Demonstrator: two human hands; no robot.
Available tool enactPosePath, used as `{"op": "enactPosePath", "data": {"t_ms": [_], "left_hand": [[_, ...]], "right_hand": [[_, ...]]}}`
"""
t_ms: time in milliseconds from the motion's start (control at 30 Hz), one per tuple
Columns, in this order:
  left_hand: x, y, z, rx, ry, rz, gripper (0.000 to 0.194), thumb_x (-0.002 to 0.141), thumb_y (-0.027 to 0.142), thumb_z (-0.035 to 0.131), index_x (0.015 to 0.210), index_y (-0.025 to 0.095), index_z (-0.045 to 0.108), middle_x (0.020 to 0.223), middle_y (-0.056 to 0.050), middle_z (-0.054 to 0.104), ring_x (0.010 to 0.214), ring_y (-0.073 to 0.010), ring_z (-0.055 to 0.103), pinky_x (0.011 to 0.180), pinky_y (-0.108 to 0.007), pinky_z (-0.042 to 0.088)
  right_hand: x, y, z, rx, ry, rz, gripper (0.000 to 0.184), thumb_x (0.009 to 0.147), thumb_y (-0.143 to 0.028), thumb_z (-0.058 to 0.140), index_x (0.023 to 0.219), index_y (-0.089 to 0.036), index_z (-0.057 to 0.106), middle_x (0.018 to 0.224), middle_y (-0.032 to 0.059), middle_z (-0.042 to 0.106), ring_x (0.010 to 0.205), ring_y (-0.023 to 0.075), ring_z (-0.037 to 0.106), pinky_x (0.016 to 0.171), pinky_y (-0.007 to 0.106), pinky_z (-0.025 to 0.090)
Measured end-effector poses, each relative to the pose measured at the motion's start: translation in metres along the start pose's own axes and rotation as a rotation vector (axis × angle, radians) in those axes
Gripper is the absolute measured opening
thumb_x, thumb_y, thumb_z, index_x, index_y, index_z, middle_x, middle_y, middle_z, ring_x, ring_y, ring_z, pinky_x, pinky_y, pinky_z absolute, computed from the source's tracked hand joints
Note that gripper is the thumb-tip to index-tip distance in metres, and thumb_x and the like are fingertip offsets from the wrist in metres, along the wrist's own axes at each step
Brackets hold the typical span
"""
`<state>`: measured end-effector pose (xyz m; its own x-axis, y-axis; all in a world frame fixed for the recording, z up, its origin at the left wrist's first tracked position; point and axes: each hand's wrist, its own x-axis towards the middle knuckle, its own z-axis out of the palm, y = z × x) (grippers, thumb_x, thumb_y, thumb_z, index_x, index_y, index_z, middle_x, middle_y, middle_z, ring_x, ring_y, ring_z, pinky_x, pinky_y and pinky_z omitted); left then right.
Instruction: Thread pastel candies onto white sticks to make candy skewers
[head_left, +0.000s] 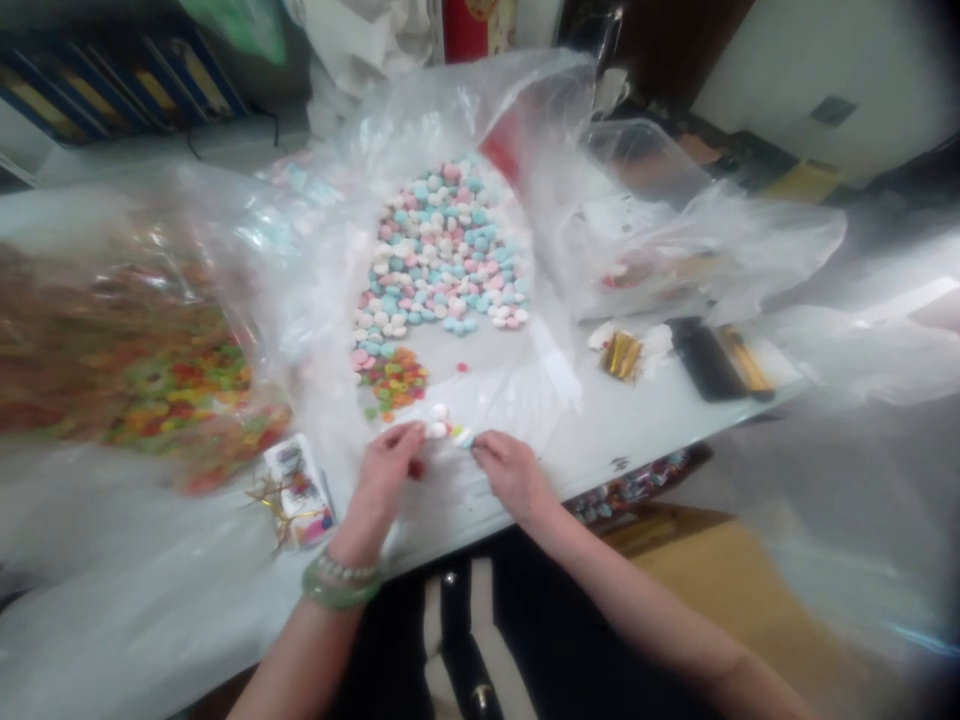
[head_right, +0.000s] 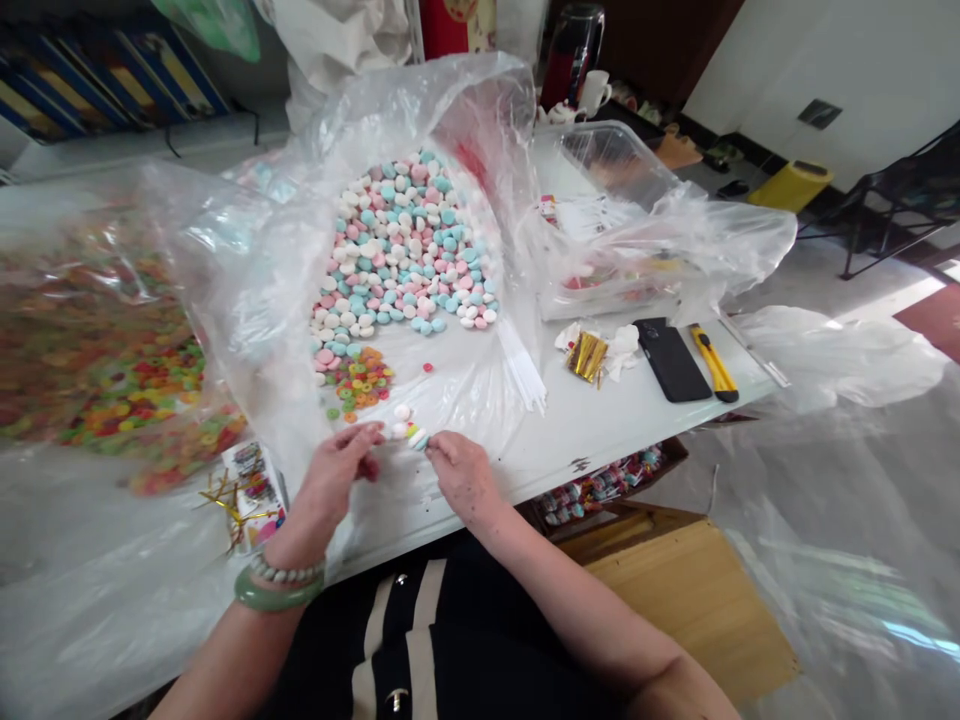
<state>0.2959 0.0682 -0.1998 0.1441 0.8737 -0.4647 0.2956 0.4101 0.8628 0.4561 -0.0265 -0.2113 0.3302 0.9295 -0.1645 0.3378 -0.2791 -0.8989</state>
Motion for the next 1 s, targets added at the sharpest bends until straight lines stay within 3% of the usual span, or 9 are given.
{"op": "enactPosePath", "data": {"t_ms": [100, 167, 233, 333, 467, 567, 700, 867, 1000], "left_hand": [[0.016, 0.01, -0.015, 0.463, 0.25, 0.309, 0.019, 0.078, 0.03, 0.06, 0.087, 0.019, 0.071, 0.082, -0.005, 0.067, 0.07, -0.019, 0.057, 0.065, -0.03, 0.043], [0.02, 0.013, -0.012, 0.691, 0.217, 0.47, 0.02, 0.083, 0.025, 0.053, 0.087, 0.02, 0.072, 0.09, -0.007, 0.067, 0.082, -0.0221, 0.06, 0.075, -0.032, 0.044], [0.018, 0.012, 0.0, 0.807, 0.08, 0.549, 0.024, 0.087, 0.026, 0.048, 0.092, 0.021, 0.071, 0.094, -0.007, 0.066, 0.086, -0.023, 0.06, 0.076, -0.033, 0.043], [0.012, 0.006, 0.019, 0.901, -0.06, 0.566, 0.023, 0.089, 0.027, 0.048, 0.099, 0.021, 0.067, 0.091, -0.007, 0.063, 0.082, -0.0227, 0.059, 0.073, -0.033, 0.042], [0.014, -0.002, 0.018, 0.865, 0.011, 0.461, 0.009, 0.083, 0.024, 0.052, 0.079, 0.021, 0.059, 0.075, -0.004, 0.059, 0.073, -0.0212, 0.056, 0.068, -0.032, 0.04], [0.019, -0.005, 0.005, 0.637, 0.031, 0.313, 0.004, 0.078, 0.026, 0.055, 0.077, 0.022, 0.056, 0.064, 0.0, 0.057, 0.063, -0.019, 0.054, 0.062, -0.031, 0.039], [0.023, -0.008, -0.008, 0.321, -0.15, 0.128, 0.014, 0.075, 0.03, 0.055, 0.084, 0.021, 0.061, 0.058, 0.001, 0.055, 0.055, -0.0181, 0.053, 0.057, -0.03, 0.043], [0.027, -0.009, -0.013, 0.666, 0.111, 0.448, 0.019, 0.076, 0.023, 0.05, 0.075, 0.019, 0.068, 0.085, -0.008, 0.063, 0.084, -0.0236, 0.06, 0.082, -0.038, 0.048], [0.026, 0.001, -0.003, 0.716, 0.164, 0.556, 0.03, 0.085, 0.022, 0.043, 0.096, 0.017, 0.07, 0.097, -0.011, 0.065, 0.092, -0.0246, 0.062, 0.086, -0.037, 0.048]], "right_hand": [[0.003, 0.006, -0.01, 0.128, 0.082, 0.195, 0.014, 0.079, -0.029, 0.052, 0.071, -0.022, 0.06, 0.066, -0.0023, 0.057, 0.066, 0.0146, 0.053, 0.065, 0.025, 0.042], [0.005, 0.008, -0.014, 0.261, 0.095, 0.302, 0.013, 0.077, -0.032, 0.053, 0.071, -0.021, 0.059, 0.061, -0.0041, 0.052, 0.056, 0.0125, 0.048, 0.057, 0.024, 0.04], [0.006, 0.009, -0.015, 0.348, 0.106, 0.335, 0.013, 0.075, -0.033, 0.054, 0.072, -0.021, 0.057, 0.06, -0.0047, 0.051, 0.051, 0.0109, 0.045, 0.052, 0.023, 0.038], [0.006, 0.008, -0.015, 0.362, 0.104, 0.324, 0.014, 0.074, -0.034, 0.055, 0.071, -0.02, 0.057, 0.06, -0.0044, 0.051, 0.05, 0.0101, 0.045, 0.049, 0.023, 0.036], [0.005, 0.008, -0.017, 0.345, 0.076, 0.325, 0.015, 0.073, -0.035, 0.054, 0.071, -0.02, 0.057, 0.061, -0.0043, 0.052, 0.05, 0.0098, 0.045, 0.049, 0.023, 0.036], [0.005, 0.009, -0.018, 0.334, 0.059, 0.322, 0.015, 0.074, -0.035, 0.053, 0.071, -0.021, 0.057, 0.061, -0.0045, 0.052, 0.05, 0.01, 0.046, 0.05, 0.023, 0.036], [0.005, 0.01, -0.018, 0.314, 0.056, 0.281, 0.015, 0.077, -0.034, 0.053, 0.07, -0.021, 0.057, 0.061, -0.0047, 0.052, 0.052, 0.0104, 0.048, 0.052, 0.023, 0.037], [0.005, 0.009, -0.021, 0.279, 0.045, 0.266, 0.015, 0.078, -0.032, 0.052, 0.07, -0.021, 0.057, 0.06, -0.0053, 0.051, 0.052, 0.0101, 0.048, 0.054, 0.023, 0.038], [0.005, 0.006, -0.023, 0.27, 0.026, 0.276, 0.014, 0.079, -0.031, 0.052, 0.073, -0.021, 0.059, 0.061, -0.0051, 0.053, 0.052, 0.0101, 0.048, 0.054, 0.022, 0.039]]}}
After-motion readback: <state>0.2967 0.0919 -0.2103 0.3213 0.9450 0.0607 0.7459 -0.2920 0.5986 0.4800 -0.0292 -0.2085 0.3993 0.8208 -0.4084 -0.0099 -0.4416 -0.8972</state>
